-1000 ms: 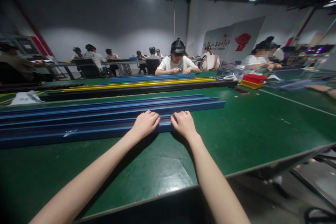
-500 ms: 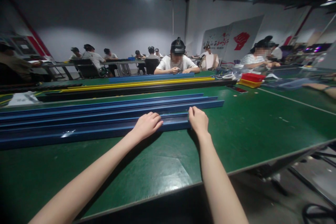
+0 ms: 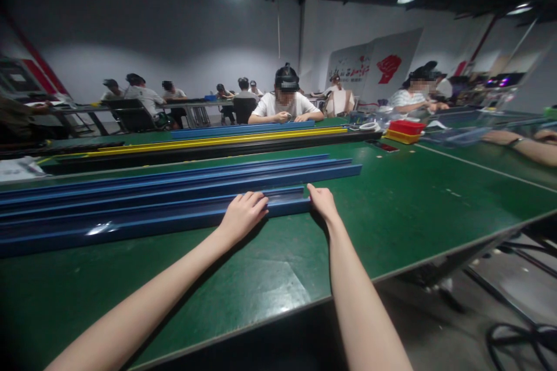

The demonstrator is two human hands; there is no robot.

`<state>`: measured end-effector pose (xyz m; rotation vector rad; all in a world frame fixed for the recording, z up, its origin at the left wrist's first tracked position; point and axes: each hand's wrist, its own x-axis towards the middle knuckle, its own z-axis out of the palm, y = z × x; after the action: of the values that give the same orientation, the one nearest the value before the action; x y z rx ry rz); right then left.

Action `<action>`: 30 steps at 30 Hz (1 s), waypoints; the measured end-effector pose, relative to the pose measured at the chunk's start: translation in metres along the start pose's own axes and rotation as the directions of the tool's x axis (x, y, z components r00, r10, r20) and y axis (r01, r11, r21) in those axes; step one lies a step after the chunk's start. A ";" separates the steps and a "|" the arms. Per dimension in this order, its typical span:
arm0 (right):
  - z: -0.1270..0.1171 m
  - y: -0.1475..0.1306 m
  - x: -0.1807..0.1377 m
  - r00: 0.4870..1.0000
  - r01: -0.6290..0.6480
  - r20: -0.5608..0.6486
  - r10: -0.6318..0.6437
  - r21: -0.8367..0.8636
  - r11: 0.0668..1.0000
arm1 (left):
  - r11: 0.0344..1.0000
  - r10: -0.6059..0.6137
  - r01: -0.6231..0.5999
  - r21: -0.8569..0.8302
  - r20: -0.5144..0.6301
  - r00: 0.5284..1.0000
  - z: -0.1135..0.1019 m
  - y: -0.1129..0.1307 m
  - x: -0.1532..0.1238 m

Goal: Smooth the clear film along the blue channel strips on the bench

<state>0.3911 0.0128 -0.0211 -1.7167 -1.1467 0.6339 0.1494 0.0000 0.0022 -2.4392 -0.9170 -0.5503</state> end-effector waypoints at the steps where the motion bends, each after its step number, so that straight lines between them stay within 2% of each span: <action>1: 0.000 0.001 0.000 1.000 -0.008 0.013 0.007 0.037 0.999 | 1.000 -0.007 0.007 0.007 -0.015 1.000 0.001 0.001 -0.001; 10: -0.005 0.000 -0.003 0.988 -0.027 0.153 0.013 0.093 0.995 | 0.999 -0.020 0.025 0.043 -0.113 0.993 0.003 0.008 -0.011; 18: -0.021 0.000 0.002 0.930 -0.037 0.367 -0.006 0.110 0.993 | 0.991 -0.118 0.125 0.054 -0.114 0.986 0.004 0.010 -0.014; 20: -0.020 0.001 0.002 0.944 -0.001 0.330 -0.032 0.099 0.995 | 0.991 -0.116 0.123 0.058 -0.106 0.988 0.004 0.011 -0.014; 23: -0.013 0.003 0.002 0.983 0.114 0.145 -0.112 -0.005 0.993 | 0.992 -0.099 0.105 0.064 -0.095 0.991 0.005 0.014 -0.013; 25: -0.008 0.006 0.001 0.987 0.153 0.057 -0.151 -0.047 0.987 | 0.993 -0.090 0.096 0.072 -0.081 0.993 0.004 0.016 -0.012; 30: -0.006 0.009 0.003 0.989 0.138 0.056 -0.138 0.003 0.990 | 0.992 -0.086 0.091 0.082 -0.065 0.994 0.002 0.020 -0.011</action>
<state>0.4011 0.0114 -0.0267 -1.6125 -1.2931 0.5990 0.1553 -0.0179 -0.0107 -2.3016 -1.0061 -0.6017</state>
